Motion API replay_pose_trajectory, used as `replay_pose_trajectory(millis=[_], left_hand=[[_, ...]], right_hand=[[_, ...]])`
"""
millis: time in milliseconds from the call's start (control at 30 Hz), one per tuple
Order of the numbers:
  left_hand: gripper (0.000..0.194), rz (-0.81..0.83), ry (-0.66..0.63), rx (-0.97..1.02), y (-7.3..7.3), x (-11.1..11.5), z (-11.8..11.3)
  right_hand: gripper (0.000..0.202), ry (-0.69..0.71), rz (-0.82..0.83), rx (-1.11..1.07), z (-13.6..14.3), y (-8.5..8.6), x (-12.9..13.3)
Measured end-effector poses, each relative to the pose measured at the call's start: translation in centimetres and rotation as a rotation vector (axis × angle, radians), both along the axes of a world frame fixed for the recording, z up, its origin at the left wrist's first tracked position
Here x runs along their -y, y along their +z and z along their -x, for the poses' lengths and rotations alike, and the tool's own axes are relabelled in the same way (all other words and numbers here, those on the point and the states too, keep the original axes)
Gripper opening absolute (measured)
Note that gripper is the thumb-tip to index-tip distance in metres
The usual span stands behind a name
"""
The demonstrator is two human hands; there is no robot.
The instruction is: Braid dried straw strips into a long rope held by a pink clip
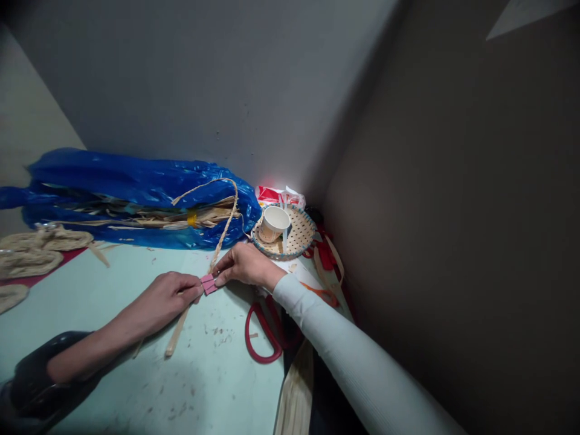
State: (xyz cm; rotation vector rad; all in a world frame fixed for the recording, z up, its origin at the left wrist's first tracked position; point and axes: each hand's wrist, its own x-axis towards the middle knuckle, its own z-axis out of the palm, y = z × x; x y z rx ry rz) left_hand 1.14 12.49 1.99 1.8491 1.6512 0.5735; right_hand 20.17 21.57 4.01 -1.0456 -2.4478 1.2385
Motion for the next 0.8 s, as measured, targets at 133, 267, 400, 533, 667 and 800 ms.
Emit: replay_pose_trajectory(millis=[133,267,400,533,667,800], left_hand=[[0.025,0.028,-0.017,0.007,-0.1,-0.1,0.2],[0.026,0.051,-0.004,0.041,0.1,-0.1,0.4],[0.029,0.074,-0.016,0.133,0.1,0.0,0.6],[0.032,0.139,-0.063,0.284,-0.5,0.0,0.9],[0.036,0.218,-0.113,0.426,-0.8,0.0,1.3],[0.037,0.303,-0.122,0.517,-0.3,0.5,1.7]], right_hand=[[0.021,-0.009,-0.009,0.040,0.2,0.5,0.0],[0.018,-0.017,-0.024,0.089,0.5,1.3,0.4],[0.020,-0.087,-0.072,0.110,0.3,1.6,2.1],[0.027,-0.207,-0.145,0.091,0.1,1.4,4.6],[0.040,-0.401,-0.232,0.074,-0.1,1.3,7.6],[0.034,-0.548,-0.290,0.067,-0.2,1.6,12.0]])
